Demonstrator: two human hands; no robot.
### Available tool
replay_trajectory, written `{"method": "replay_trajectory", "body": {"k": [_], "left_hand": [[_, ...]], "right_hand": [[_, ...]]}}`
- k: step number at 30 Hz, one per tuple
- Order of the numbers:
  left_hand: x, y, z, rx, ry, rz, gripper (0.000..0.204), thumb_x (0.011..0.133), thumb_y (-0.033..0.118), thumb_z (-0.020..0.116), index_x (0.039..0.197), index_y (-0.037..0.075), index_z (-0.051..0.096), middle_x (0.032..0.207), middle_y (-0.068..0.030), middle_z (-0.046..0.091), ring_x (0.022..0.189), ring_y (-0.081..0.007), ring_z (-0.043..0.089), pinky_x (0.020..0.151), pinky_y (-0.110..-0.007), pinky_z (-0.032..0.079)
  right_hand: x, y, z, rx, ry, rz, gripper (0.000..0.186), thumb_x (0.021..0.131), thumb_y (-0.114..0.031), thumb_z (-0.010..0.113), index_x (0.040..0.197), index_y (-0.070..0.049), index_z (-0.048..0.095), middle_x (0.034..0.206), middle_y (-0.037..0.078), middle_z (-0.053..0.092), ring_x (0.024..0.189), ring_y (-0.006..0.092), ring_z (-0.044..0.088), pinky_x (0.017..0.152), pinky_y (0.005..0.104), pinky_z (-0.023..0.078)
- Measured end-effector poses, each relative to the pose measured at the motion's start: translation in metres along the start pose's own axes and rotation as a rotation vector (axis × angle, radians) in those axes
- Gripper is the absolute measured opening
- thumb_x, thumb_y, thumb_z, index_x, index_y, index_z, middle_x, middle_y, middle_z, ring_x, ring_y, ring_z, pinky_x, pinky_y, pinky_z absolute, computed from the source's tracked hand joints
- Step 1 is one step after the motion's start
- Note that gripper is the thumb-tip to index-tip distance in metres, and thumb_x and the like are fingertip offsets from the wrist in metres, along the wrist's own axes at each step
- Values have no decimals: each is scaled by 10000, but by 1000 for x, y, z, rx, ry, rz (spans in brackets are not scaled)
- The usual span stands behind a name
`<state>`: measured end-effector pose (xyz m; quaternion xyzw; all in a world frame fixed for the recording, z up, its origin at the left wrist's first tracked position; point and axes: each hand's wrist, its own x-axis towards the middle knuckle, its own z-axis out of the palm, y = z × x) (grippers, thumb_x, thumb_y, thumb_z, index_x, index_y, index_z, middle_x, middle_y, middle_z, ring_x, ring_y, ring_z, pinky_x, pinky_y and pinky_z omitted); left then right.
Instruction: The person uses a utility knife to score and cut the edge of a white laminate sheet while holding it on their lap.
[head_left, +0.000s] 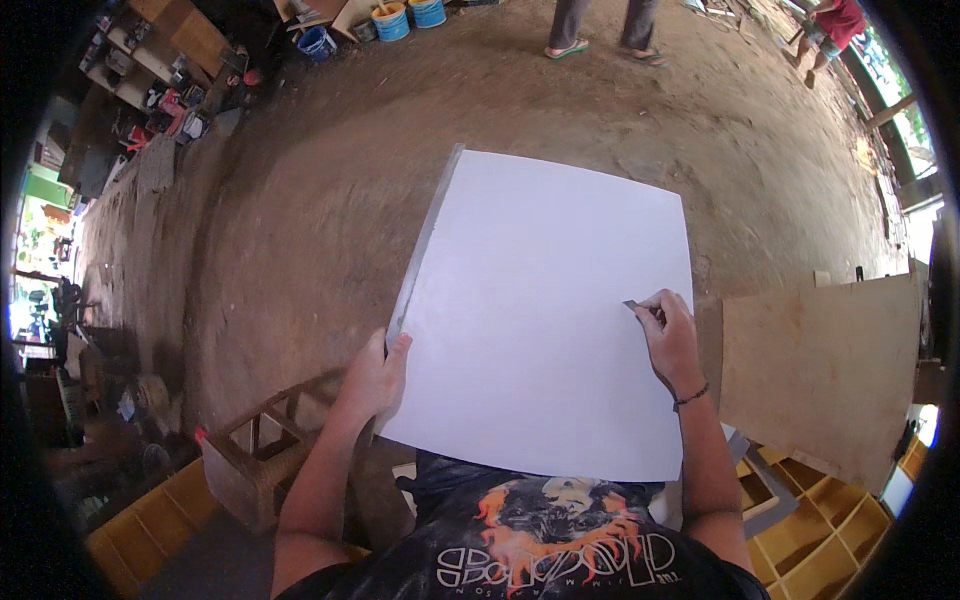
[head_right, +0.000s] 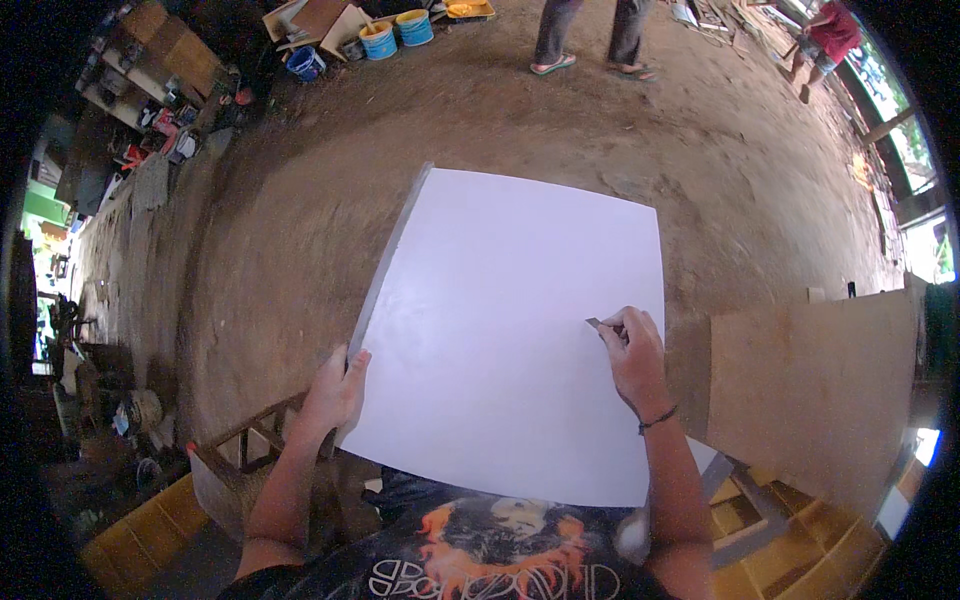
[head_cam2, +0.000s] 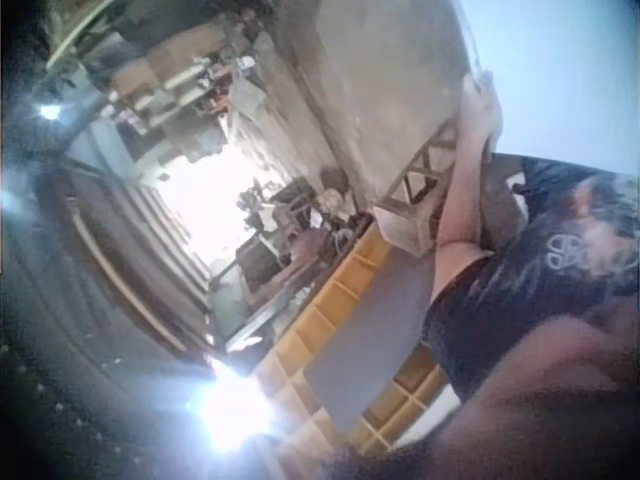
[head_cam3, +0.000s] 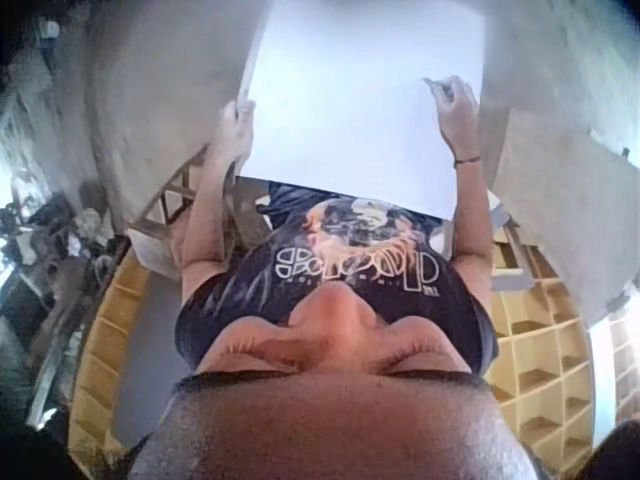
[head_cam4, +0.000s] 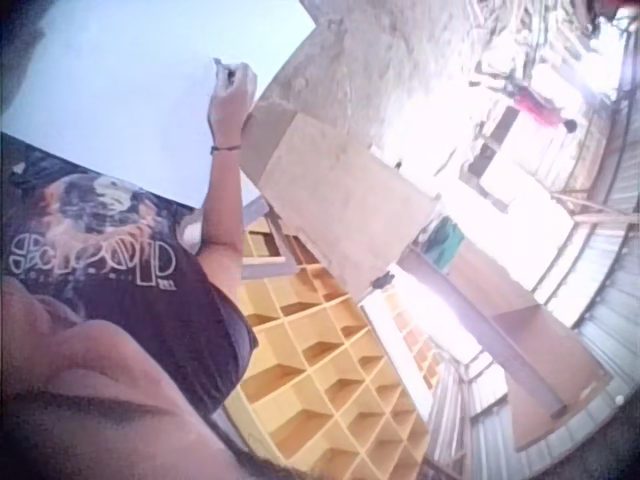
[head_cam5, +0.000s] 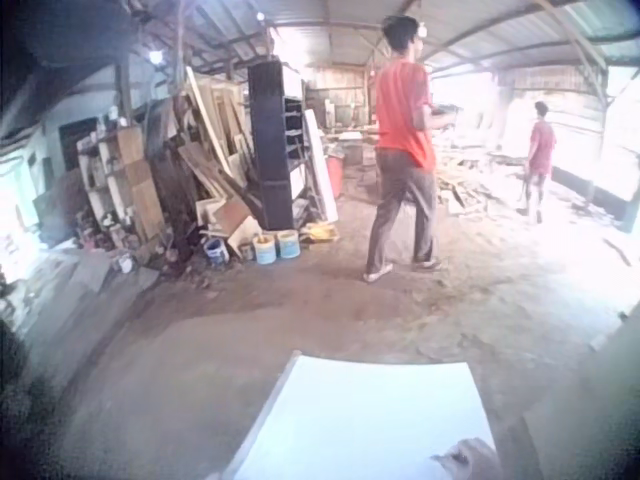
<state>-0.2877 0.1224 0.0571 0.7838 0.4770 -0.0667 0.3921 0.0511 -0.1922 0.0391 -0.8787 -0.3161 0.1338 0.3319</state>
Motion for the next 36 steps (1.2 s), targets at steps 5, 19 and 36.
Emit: {"method": "replay_trajectory", "body": {"k": [5,19,36], "left_hand": [[0,5,-4,-115,-37,-18,538,1174,427,509,1303,-80,635,1144,-384,731,1131,-542,715,981,-545,541],[4,5,-6,-141,-94,-85,494,1179,388,472,1278,-79,601,1077,-395,713,1073,-567,706,931,-570,533],[4,3,-2,-175,-56,-40,517,1171,393,479,1301,-97,581,1078,-405,719,1097,-564,717,933,-563,543]], "right_hand": [[27,-14,18,2,-103,-14,174,1013,-111,752,981,-3,618,940,136,647,893,319,619,832,459,502],[69,-107,131,81,-382,-549,152,1019,-163,700,955,-39,641,971,171,597,981,380,591,906,522,476],[106,-97,128,5,-173,-262,173,1004,-129,717,942,8,632,919,180,592,916,400,601,859,516,493]]}}
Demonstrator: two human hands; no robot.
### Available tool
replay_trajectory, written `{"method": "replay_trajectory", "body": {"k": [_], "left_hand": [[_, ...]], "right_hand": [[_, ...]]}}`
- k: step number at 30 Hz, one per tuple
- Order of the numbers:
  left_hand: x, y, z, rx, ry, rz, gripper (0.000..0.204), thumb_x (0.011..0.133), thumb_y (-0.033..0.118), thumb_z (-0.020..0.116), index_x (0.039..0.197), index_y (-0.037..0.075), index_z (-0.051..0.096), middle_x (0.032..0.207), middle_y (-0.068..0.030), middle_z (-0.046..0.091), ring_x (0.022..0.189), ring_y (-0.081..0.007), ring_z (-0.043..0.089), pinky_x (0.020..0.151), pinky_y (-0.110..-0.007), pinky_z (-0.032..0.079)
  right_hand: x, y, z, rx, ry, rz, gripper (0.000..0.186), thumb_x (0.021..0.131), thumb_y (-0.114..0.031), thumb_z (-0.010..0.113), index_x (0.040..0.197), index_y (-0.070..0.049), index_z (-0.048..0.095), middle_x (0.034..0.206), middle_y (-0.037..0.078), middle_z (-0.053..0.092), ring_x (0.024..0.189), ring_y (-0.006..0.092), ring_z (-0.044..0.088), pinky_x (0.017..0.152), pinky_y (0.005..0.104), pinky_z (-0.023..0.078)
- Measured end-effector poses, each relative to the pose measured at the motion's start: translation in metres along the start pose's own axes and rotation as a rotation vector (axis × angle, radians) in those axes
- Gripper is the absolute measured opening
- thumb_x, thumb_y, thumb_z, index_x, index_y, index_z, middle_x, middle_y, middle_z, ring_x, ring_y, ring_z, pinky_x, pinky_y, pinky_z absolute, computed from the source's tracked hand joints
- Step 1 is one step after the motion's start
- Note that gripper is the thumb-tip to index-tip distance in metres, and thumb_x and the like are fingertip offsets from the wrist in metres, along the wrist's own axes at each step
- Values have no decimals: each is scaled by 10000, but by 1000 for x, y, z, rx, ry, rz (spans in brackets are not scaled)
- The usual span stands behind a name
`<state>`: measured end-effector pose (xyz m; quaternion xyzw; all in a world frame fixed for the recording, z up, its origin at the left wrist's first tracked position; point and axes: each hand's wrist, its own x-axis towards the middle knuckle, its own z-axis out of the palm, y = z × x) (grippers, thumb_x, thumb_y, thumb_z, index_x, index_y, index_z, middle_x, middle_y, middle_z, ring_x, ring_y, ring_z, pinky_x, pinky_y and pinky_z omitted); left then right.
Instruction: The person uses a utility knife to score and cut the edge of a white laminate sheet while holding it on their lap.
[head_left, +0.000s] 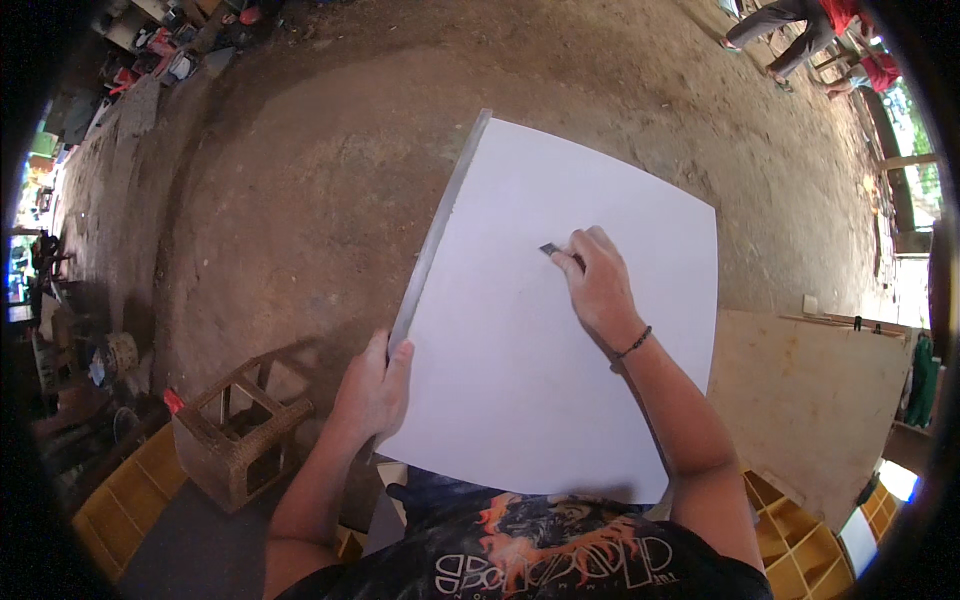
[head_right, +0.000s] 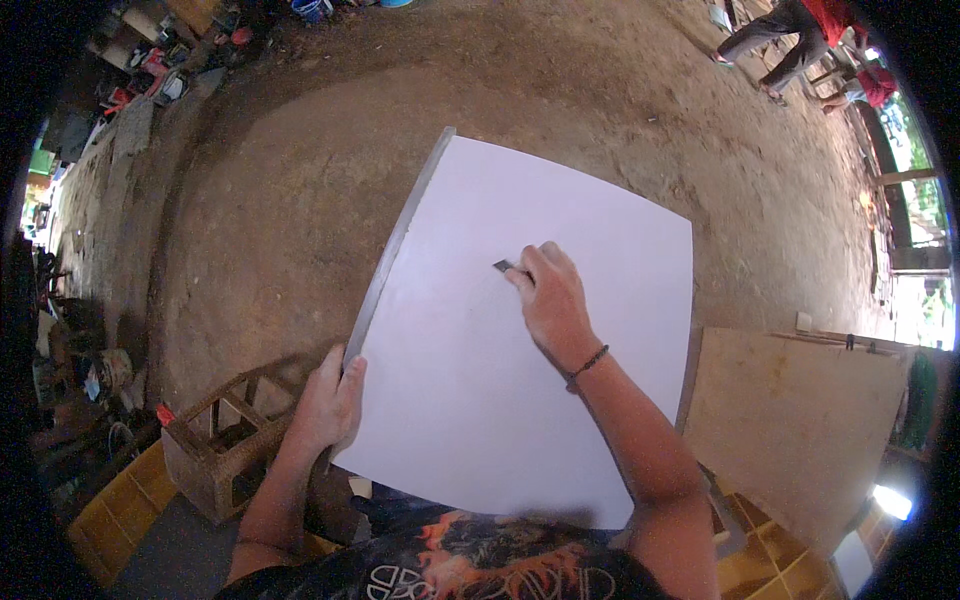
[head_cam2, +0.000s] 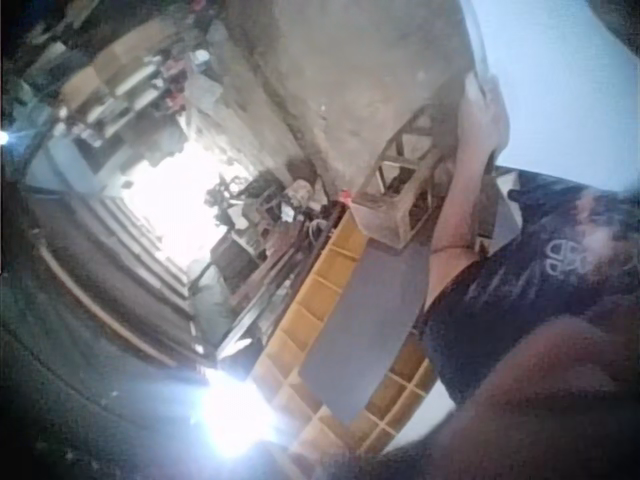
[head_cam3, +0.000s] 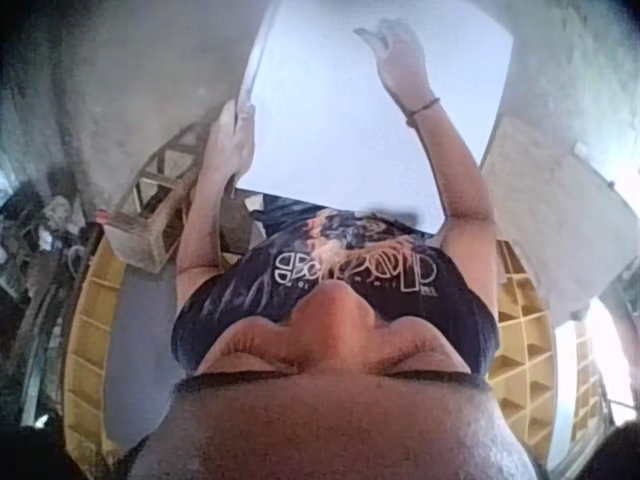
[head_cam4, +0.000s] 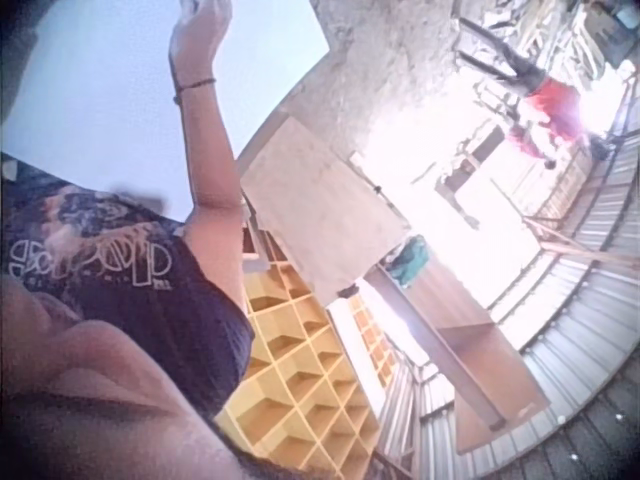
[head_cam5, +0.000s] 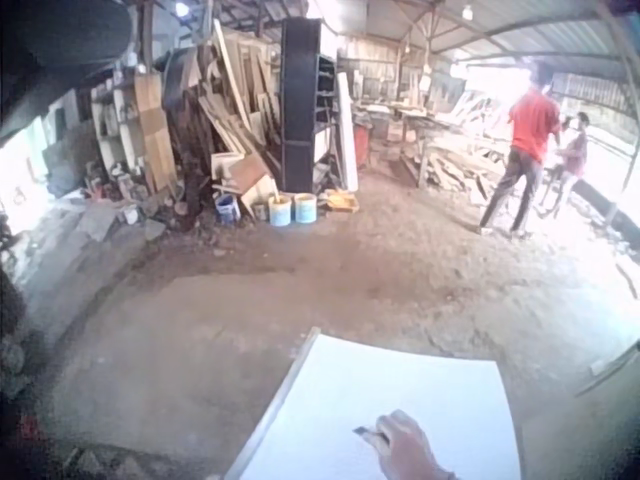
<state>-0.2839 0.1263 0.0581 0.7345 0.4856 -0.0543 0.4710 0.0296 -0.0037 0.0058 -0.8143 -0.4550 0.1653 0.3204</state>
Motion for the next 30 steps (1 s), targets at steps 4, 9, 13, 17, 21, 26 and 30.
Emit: {"method": "replay_trajectory", "body": {"k": [4,9,13,17,21,26,30], "left_hand": [[1,5,-5,49,-57,-80,540,1154,400,532,1363,-96,574,1146,-390,726,1141,-519,732,971,-542,553],[-1,3,-6,-29,-75,-58,573,1108,427,630,1377,-76,578,1169,-362,743,1137,-482,753,988,-521,566],[3,-1,-7,12,-112,-45,616,1071,449,681,1390,-65,568,1141,-337,763,1104,-464,773,967,-524,582],[6,-2,-10,14,-151,-64,646,1049,464,711,1388,-66,565,1121,-330,772,1088,-457,782,949,-528,591],[3,2,-13,-38,-130,-63,671,1037,469,728,1390,-77,561,1114,-331,774,1084,-457,786,939,-525,597],[2,-2,-9,-48,-151,-31,740,1040,479,705,1434,-119,520,1124,-372,753,1087,-497,775,953,-525,598],[3,-3,-12,-18,-181,-63,720,1034,454,735,1438,-102,521,1170,-351,759,1131,-447,781,980,-514,596]], "right_hand": [[-31,-45,32,117,-226,-323,137,1005,-125,716,960,-24,636,961,165,587,1006,363,594,945,481,488],[-11,-77,55,123,-239,-306,175,1024,-154,720,979,-30,605,1013,163,584,985,350,594,931,478,486],[18,-83,73,99,-155,-209,226,1017,-162,734,939,-24,574,986,163,589,972,365,591,915,497,482],[16,-84,78,131,-152,-215,224,1005,-162,748,925,-23,591,971,160,605,973,376,603,914,491,483],[19,-89,67,169,-142,-129,212,994,-149,757,907,-27,607,952,158,645,964,375,623,921,490,485],[20,-103,75,509,-247,203,221,1007,-157,763,925,-5,626,909,166,727,875,385,649,884,493,491],[22,-109,83,219,-207,-49,222,1022,-174,758,941,-18,623,908,169,727,855,384,646,849,470,482]]}}
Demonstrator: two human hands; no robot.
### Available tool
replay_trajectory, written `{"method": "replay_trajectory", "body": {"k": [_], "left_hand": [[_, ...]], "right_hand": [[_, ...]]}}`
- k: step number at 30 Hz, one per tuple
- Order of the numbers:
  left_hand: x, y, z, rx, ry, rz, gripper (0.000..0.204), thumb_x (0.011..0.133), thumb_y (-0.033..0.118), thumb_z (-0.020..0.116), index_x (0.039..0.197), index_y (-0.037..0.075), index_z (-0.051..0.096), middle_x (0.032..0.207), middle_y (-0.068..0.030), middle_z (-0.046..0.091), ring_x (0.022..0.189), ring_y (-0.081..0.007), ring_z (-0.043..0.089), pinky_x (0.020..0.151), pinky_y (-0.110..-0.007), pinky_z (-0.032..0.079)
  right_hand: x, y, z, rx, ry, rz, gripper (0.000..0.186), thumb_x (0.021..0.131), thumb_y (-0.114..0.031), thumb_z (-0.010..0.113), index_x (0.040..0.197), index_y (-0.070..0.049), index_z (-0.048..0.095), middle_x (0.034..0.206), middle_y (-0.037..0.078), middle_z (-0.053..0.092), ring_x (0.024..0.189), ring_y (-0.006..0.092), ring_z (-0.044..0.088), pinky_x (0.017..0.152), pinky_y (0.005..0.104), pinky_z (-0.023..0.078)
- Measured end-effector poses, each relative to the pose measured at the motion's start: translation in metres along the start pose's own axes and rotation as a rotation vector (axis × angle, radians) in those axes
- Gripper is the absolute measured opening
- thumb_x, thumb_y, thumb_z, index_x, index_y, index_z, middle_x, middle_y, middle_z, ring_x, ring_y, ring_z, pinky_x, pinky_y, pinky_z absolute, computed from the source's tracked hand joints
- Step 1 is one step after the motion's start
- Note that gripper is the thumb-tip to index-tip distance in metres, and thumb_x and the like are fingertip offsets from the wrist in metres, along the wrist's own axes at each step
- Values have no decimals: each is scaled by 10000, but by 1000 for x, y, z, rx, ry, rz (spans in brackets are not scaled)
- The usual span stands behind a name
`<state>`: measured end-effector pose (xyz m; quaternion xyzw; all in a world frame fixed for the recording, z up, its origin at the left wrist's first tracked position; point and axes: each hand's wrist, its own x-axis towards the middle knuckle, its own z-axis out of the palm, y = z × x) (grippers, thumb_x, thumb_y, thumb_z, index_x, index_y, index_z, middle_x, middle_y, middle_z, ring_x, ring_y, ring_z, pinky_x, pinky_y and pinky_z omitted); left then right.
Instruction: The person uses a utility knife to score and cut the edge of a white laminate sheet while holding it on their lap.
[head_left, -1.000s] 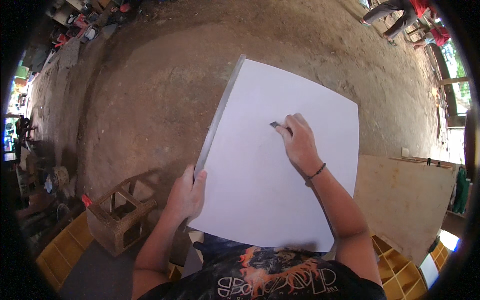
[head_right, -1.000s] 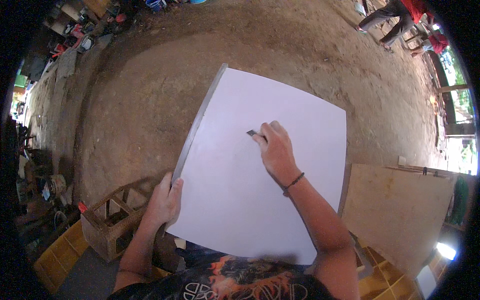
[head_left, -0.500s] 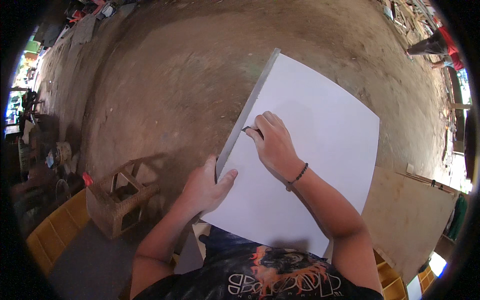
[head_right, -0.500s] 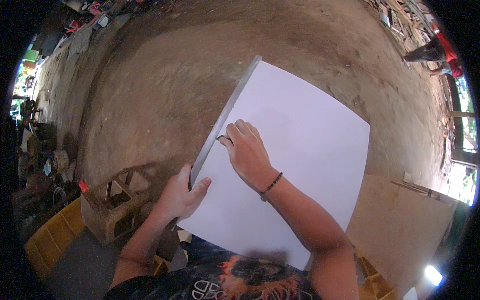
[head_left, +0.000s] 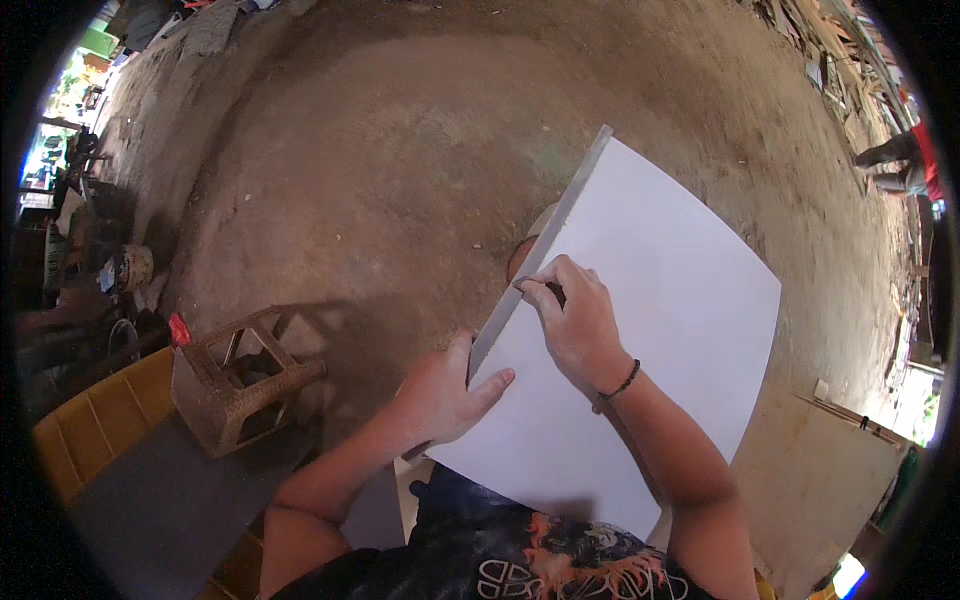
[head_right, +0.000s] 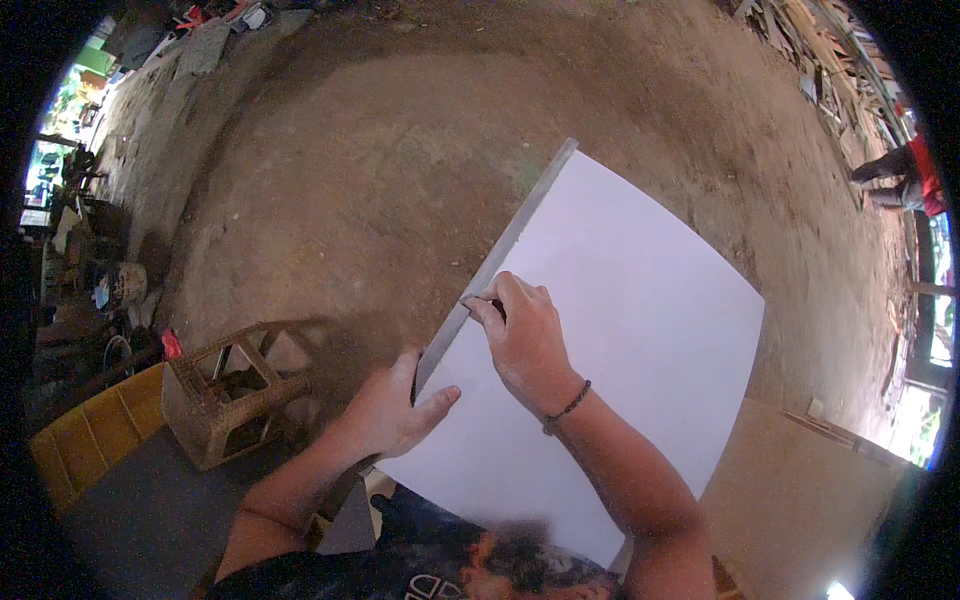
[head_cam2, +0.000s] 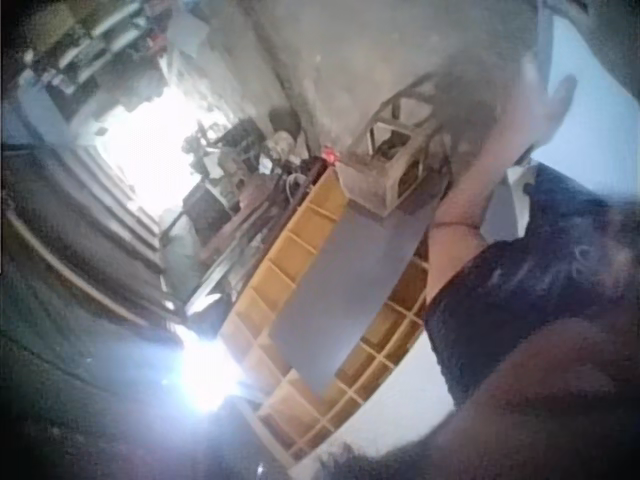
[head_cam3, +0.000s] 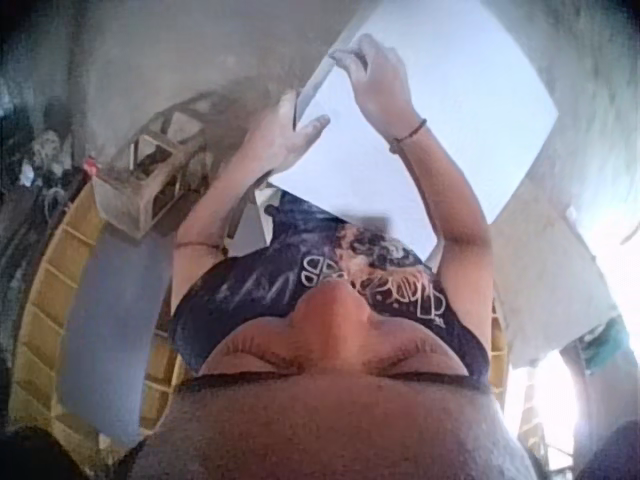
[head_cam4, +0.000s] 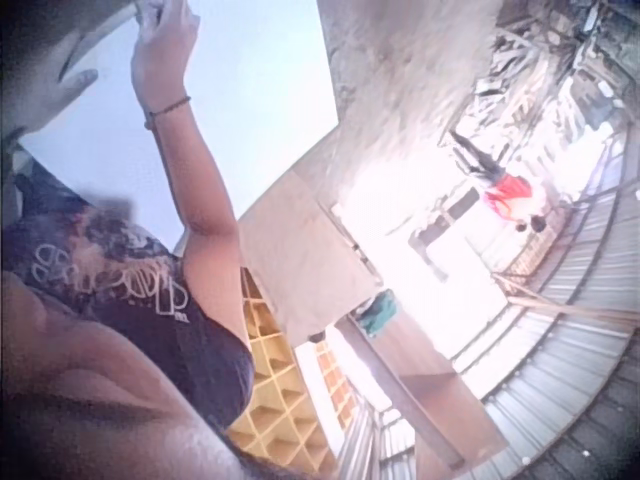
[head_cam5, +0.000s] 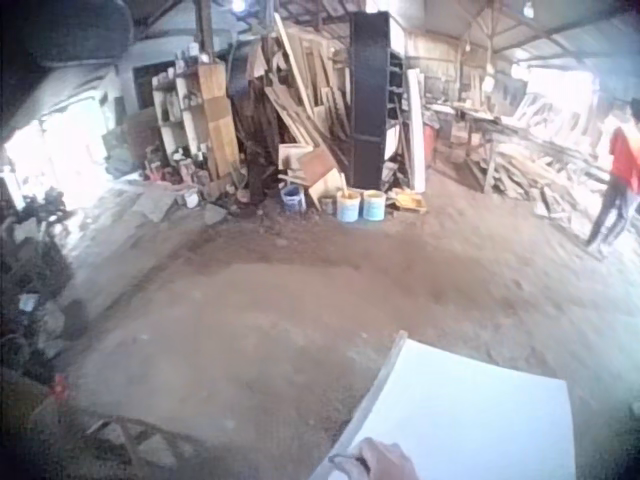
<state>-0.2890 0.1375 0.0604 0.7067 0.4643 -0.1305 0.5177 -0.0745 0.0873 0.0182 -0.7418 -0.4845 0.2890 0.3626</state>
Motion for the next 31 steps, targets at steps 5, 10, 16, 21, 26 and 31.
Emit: {"method": "replay_trajectory", "body": {"k": [5,10,16,21,26,31], "left_hand": [[0,-2,0,-11,-28,0,737,1031,468,737,1451,-97,519,1185,-362,748,1135,-472,771,981,-528,594],[-1,1,-4,-9,-37,-9,764,1018,504,742,1442,-93,523,1166,-365,747,1122,-488,767,962,-544,594],[1,-5,0,-9,-31,28,857,1024,538,711,1471,-153,472,1093,-404,738,1060,-531,767,937,-547,603],[2,-11,4,-5,-19,57,868,1023,544,711,1468,-160,465,1092,-406,736,1062,-541,763,942,-551,601],[3,-11,4,17,-11,71,861,1021,537,717,1459,-160,464,1092,-407,734,1048,-533,769,928,-548,610],[2,2,-5,-26,-86,-44,887,998,546,758,1527,-102,463,1190,-397,723,1125,-508,755,993,-549,583]], "right_hand": [[1,4,5,-123,-28,-153,219,1035,-179,743,955,-33,600,876,162,685,856,386,644,846,475,472],[-10,-6,3,-210,-138,-279,218,1045,-185,728,966,-38,588,862,157,658,863,377,640,852,483,474],[-6,-5,3,-150,-100,-296,174,981,-108,780,932,-43,626,876,151,676,829,393,634,807,475,486],[-8,-11,-2,-183,-228,-296,195,1044,-166,719,966,-38,593,879,164,649,869,378,631,859,488,477],[-11,-11,1,-175,-210,-322,176,1020,-138,742,947,-41,614,858,152,654,847,372,638,827,477,484],[-13,-7,2,-235,-222,-318,178,1029,-159,740,994,-56,598,891,150,659,862,362,635,855,490,490]]}}
